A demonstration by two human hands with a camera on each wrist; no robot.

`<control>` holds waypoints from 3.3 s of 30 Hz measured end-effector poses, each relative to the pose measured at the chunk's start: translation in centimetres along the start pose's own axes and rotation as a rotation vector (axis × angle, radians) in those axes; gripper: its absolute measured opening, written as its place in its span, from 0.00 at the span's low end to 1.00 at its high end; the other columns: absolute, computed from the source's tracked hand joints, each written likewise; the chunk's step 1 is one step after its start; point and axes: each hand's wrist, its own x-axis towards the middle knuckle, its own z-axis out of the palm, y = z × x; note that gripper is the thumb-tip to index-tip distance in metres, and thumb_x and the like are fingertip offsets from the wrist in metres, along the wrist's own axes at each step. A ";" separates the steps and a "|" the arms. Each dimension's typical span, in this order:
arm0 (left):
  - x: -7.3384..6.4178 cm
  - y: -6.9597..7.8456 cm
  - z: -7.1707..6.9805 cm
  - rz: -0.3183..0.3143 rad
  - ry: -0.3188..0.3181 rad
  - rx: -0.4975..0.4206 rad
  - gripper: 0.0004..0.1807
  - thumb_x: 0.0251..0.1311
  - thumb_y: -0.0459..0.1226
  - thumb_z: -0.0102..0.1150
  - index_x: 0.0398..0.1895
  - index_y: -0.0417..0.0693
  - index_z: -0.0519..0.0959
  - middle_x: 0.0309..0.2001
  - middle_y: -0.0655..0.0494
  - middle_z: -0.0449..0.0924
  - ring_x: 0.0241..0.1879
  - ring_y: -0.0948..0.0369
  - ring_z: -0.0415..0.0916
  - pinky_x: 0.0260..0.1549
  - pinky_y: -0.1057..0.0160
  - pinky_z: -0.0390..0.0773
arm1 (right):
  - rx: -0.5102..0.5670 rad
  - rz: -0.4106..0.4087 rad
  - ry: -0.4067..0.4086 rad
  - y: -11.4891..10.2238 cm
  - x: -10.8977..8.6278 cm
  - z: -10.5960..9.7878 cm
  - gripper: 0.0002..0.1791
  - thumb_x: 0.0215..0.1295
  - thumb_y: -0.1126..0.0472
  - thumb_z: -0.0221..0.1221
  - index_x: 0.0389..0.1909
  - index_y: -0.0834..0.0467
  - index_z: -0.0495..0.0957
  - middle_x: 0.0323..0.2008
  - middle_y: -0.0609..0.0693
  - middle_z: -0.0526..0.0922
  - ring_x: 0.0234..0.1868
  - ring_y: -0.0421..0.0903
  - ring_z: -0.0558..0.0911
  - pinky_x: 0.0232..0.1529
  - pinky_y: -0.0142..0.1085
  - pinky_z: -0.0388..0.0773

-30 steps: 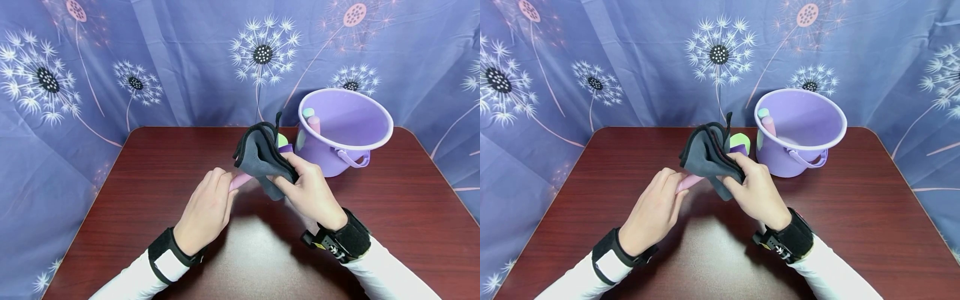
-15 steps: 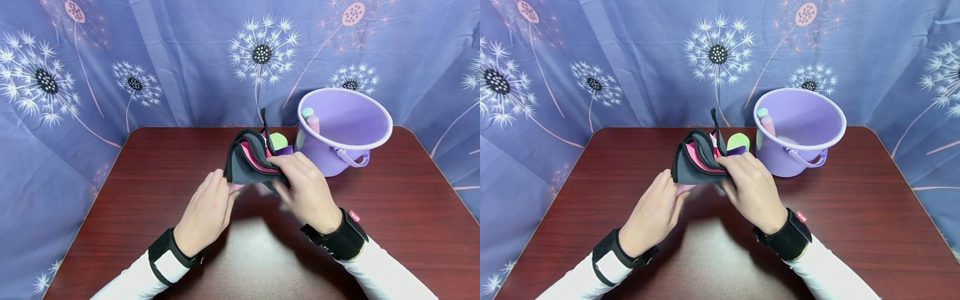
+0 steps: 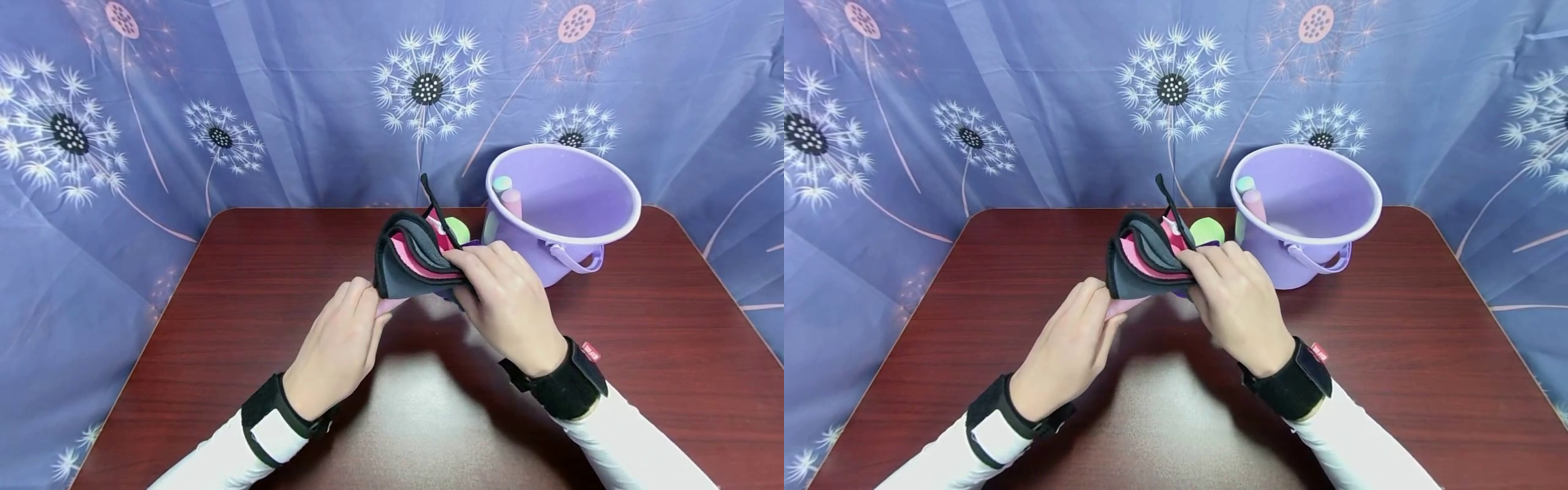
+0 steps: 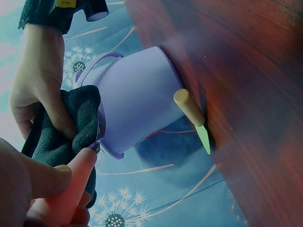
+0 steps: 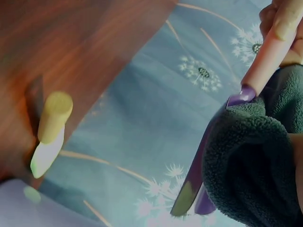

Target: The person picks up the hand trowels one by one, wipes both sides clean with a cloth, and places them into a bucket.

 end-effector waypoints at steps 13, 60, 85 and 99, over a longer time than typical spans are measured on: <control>0.0 -0.4 -0.5 -0.022 0.011 -0.047 0.12 0.74 0.39 0.49 0.47 0.38 0.73 0.37 0.52 0.66 0.36 0.56 0.64 0.36 0.61 0.68 | -0.099 0.013 0.029 1.6 0.5 -1.4 0.18 0.61 0.68 0.58 0.53 0.62 0.80 0.45 0.58 0.83 0.42 0.59 0.76 0.43 0.52 0.72; 0.4 -1.3 -2.0 -0.106 0.133 -0.064 0.10 0.69 0.35 0.55 0.47 0.37 0.75 0.37 0.51 0.68 0.36 0.56 0.65 0.36 0.61 0.69 | -0.339 -0.009 0.117 1.5 1.8 -4.1 0.11 0.69 0.69 0.54 0.46 0.61 0.82 0.40 0.57 0.82 0.35 0.61 0.74 0.27 0.52 0.67; 0.0 -0.6 0.0 -0.103 0.067 0.004 0.11 0.70 0.35 0.53 0.49 0.35 0.74 0.38 0.49 0.68 0.35 0.54 0.64 0.34 0.59 0.68 | -0.049 0.046 -0.246 0.2 -0.1 -1.4 0.17 0.60 0.62 0.60 0.51 0.60 0.81 0.42 0.49 0.82 0.39 0.49 0.73 0.40 0.41 0.72; -0.1 -0.3 0.1 -0.097 0.066 -0.001 0.12 0.70 0.36 0.53 0.49 0.35 0.73 0.38 0.49 0.67 0.35 0.55 0.64 0.34 0.60 0.69 | 0.374 0.390 -0.270 -0.5 -0.2 -0.7 0.18 0.61 0.62 0.65 0.53 0.50 0.81 0.42 0.39 0.82 0.38 0.35 0.79 0.40 0.32 0.75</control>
